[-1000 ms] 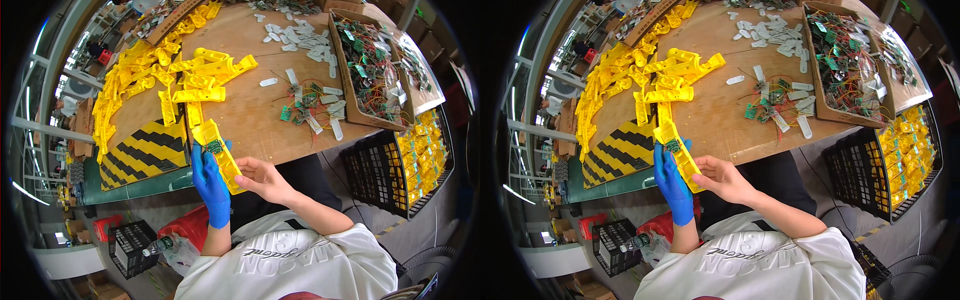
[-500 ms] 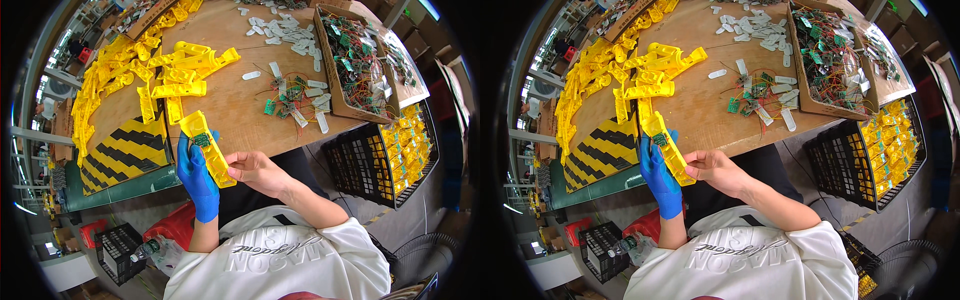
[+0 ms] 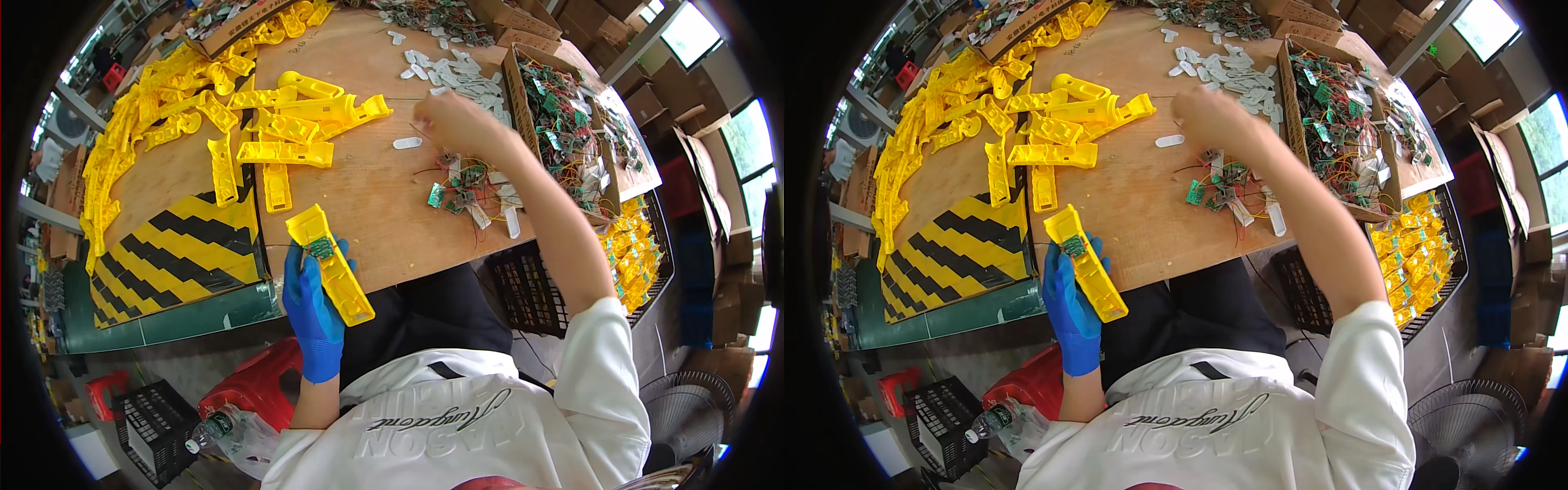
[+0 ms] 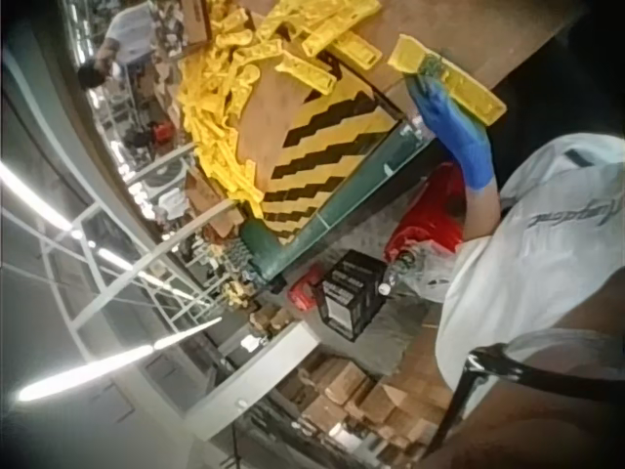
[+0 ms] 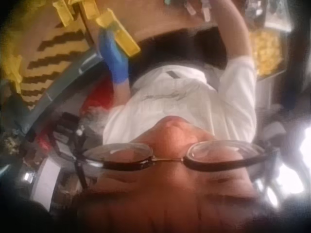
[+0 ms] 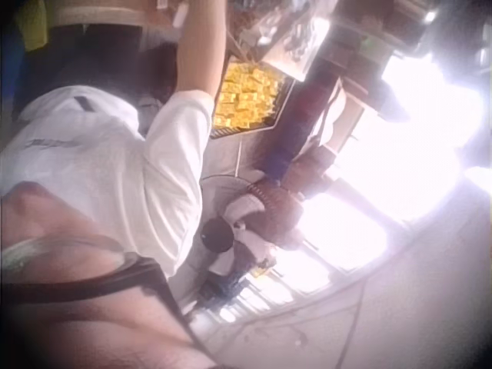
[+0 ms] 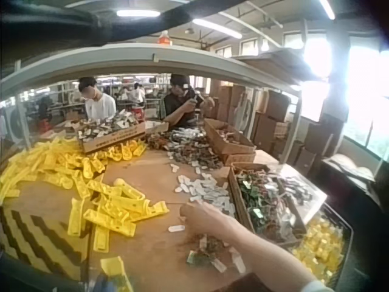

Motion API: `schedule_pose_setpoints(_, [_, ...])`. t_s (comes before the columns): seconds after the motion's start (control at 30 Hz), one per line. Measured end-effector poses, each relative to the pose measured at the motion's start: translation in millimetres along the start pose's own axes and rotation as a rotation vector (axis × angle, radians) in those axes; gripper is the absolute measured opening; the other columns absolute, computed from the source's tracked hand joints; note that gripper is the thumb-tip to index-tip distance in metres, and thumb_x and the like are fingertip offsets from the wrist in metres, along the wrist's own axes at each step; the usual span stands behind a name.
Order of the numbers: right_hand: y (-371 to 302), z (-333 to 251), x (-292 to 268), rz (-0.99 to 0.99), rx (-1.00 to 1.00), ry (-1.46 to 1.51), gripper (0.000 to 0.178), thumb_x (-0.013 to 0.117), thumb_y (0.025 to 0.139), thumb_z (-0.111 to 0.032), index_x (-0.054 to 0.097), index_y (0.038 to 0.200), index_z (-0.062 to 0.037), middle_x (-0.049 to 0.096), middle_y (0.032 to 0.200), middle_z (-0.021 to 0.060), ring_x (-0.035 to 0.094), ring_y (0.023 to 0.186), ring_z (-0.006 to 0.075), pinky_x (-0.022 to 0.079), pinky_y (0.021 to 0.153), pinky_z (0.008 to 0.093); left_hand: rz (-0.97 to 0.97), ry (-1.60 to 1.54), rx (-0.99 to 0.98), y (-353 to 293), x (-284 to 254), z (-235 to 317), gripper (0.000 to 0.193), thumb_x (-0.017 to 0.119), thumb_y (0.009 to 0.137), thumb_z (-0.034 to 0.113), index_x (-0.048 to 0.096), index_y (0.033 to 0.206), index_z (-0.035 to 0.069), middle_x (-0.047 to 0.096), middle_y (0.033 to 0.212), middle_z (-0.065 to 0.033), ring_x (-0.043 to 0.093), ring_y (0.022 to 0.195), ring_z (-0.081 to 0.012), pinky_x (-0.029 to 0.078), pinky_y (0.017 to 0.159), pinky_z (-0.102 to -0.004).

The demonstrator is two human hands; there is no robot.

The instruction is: The person assembles electronic circuit boards and wires into yellow plastic housings, then covers them with plastic covers by hand.

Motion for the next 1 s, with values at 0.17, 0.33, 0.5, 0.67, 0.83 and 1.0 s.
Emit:
schedule_pose_setpoints(0.17, [58,96,10,0.080,0.072,-0.357,0.021,0.061,0.084,-0.011,0.068,0.103,-0.0058,0.068,0.107,0.0193,0.066,0.104,0.0381,0.054,0.083,0.0484,-0.073,-0.106,-0.115,4,3,-4,0.048,0.052,0.104,0.025,0.042,0.146,0.004,0.061,0.128,-0.0118,0.063,0.118,-0.0284,0.056,0.090,-0.0409])
schedule_pose_setpoints(0.33, [69,104,21,0.164,-0.094,-0.656,0.011,0.059,0.083,-0.009,0.070,0.084,-0.0067,0.069,0.093,0.0126,0.068,0.095,0.0331,0.052,0.086,0.0462,-0.051,-0.172,-0.151,2,-4,-3,0.051,0.054,0.103,0.022,0.038,0.148,0.003,0.061,0.128,-0.0153,0.065,0.115,-0.0311,0.058,0.088,-0.0416])
schedule_pose_setpoints(0.5, [68,96,18,0.193,-0.184,-0.711,0.014,0.059,0.084,-0.010,0.072,0.082,-0.0074,0.071,0.087,0.0129,0.071,0.085,0.0329,0.045,0.095,0.0511,-0.081,-0.184,-0.179,4,-2,-7,0.049,0.054,0.104,0.023,0.041,0.145,0.002,0.062,0.126,-0.0163,0.065,0.116,-0.0318,0.057,0.090,-0.0420])
schedule_pose_setpoints(0.67, [18,-20,-13,0.233,-0.175,-0.269,0.014,0.058,0.086,-0.010,0.068,0.085,-0.0011,0.069,0.077,0.0196,0.071,0.072,0.0353,0.055,0.072,0.0442,-0.090,-0.132,-0.087,6,-6,-8,0.047,0.055,0.103,0.021,0.043,0.143,0.000,0.063,0.124,-0.0164,0.066,0.112,-0.0289,0.056,0.089,-0.0396])
schedule_pose_setpoints(0.83, [-78,-110,15,0.219,-0.195,0.344,0.009,0.063,0.085,-0.006,0.068,0.091,-0.0020,0.068,0.072,0.0163,0.068,0.066,0.0326,0.054,0.065,0.0399,-0.105,-0.036,-0.051,6,-2,-9,0.046,0.055,0.102,0.018,0.044,0.142,-0.003,0.063,0.122,-0.0160,0.067,0.105,-0.0258,0.056,0.088,-0.0373])
schedule_pose_setpoints(1.0, [-114,-140,60,0.339,-0.259,0.483,0.024,0.068,0.083,-0.002,0.068,0.107,-0.0001,0.068,0.074,0.0125,0.065,0.068,0.0297,0.053,0.072,0.0383,-0.025,0.266,0.060,-1,8,-4,0.044,0.056,0.101,0.010,0.047,0.140,-0.007,0.062,0.126,-0.0113,0.060,0.110,-0.0112,0.048,0.095,-0.0271])
Point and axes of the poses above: each hand's wrist, its own y-axis towards the middle knuckle, its own x-axis out of the palm, z = x × y, the point moved 1 cm from there along y, towards the middle knuckle
